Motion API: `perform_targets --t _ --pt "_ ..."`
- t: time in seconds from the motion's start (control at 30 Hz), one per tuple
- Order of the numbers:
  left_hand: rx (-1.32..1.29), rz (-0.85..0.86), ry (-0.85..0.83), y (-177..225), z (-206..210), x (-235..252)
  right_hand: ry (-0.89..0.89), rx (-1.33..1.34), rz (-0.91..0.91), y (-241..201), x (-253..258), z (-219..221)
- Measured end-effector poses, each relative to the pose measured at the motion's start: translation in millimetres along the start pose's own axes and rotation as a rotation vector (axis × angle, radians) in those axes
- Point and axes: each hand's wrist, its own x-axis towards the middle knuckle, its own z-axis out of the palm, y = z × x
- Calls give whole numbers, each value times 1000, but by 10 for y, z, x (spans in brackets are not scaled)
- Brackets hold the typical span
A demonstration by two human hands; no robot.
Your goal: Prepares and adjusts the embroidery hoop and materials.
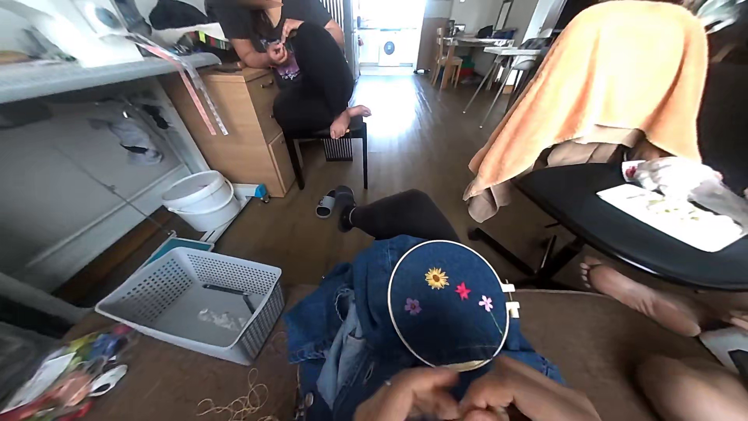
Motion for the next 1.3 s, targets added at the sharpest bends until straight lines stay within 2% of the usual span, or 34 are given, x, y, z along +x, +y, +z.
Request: perform_targets --t 0.07,0.13,0.3,0.43,0.57,0.73,0.8,0.9,1.0,1.13,1.2,1.3 --pt "-117 -76 5 6 31 34 32 -56 -19 -2 14 -49" --pt "-113 -92 57 12 -99 26 73 -151 -19 20 4 -173" --pt "205 -41 227 30 -559 -93 94 -303 48 77 -92 -443" --pt "340 -32 353 43 -882 -226 141 -434 71 96 -139 -595" --pt "410 -31 414 83 -1220 -425 164 -433 70 178 -215 -683" --pt "640 -32 437 323 -1844 -820 152 -396 73 288 -307 -740" --pt "776 -147 313 451 -2069 -1021 155 -383 72 324 -337 -759" --pt "934 -438 165 536 -2294 -1236 124 -348 71 330 -341 -763" --pt "918 -676 204 385 -2536 -1391 99 -343 79 321 -330 -754" --pt "898 -839 263 99 -2767 -1482 82 -341 63 313 -301 -731" --pt "916 -807 317 -23 -2816 -1513 77 -331 63 312 -297 -722" --pt "885 -590 452 -180 -2902 -1567 68 -325 72 319 -304 -727"
